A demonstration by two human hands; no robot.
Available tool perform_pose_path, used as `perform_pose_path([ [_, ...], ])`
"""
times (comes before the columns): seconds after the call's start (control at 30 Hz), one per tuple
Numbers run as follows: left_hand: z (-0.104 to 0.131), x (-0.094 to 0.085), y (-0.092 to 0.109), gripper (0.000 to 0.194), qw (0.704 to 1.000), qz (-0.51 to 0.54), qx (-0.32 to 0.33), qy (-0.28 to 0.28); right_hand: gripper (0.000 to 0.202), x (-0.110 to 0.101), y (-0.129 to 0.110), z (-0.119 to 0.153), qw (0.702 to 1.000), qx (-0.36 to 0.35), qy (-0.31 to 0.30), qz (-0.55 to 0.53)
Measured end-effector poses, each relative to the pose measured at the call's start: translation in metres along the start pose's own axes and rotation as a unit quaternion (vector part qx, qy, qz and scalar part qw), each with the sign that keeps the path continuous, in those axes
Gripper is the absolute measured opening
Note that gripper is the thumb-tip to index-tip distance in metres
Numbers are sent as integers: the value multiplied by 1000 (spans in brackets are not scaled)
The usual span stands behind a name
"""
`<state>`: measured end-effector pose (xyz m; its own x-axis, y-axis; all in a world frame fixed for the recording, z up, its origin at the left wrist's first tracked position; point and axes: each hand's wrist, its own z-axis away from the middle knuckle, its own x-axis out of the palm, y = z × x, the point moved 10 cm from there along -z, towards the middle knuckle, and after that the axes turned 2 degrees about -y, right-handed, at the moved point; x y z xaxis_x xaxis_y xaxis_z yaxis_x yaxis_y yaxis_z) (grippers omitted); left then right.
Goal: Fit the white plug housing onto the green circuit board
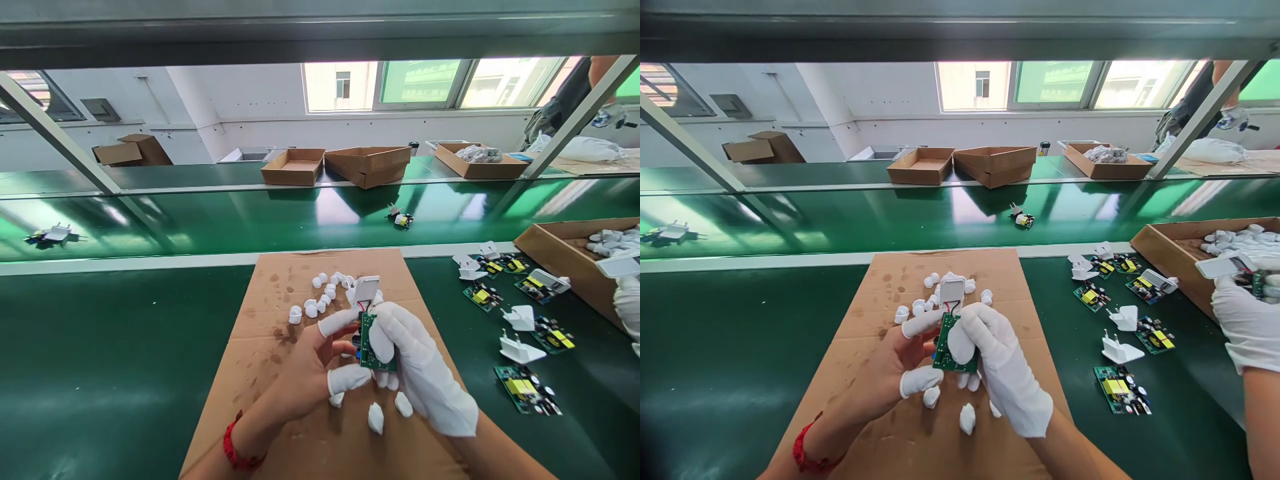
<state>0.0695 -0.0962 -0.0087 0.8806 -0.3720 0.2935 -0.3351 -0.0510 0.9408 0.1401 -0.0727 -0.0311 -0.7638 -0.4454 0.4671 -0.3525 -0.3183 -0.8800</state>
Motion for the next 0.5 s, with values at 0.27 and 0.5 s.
perform_pose_path([
  [0.27,1,-9,0,52,999,0,-8,35,45,2,5,2,995,38,-25,85],
  [0.5,3,-13,-4,52,987,-142,-56,54,49,-12,4,0,995,24,22,93],
])
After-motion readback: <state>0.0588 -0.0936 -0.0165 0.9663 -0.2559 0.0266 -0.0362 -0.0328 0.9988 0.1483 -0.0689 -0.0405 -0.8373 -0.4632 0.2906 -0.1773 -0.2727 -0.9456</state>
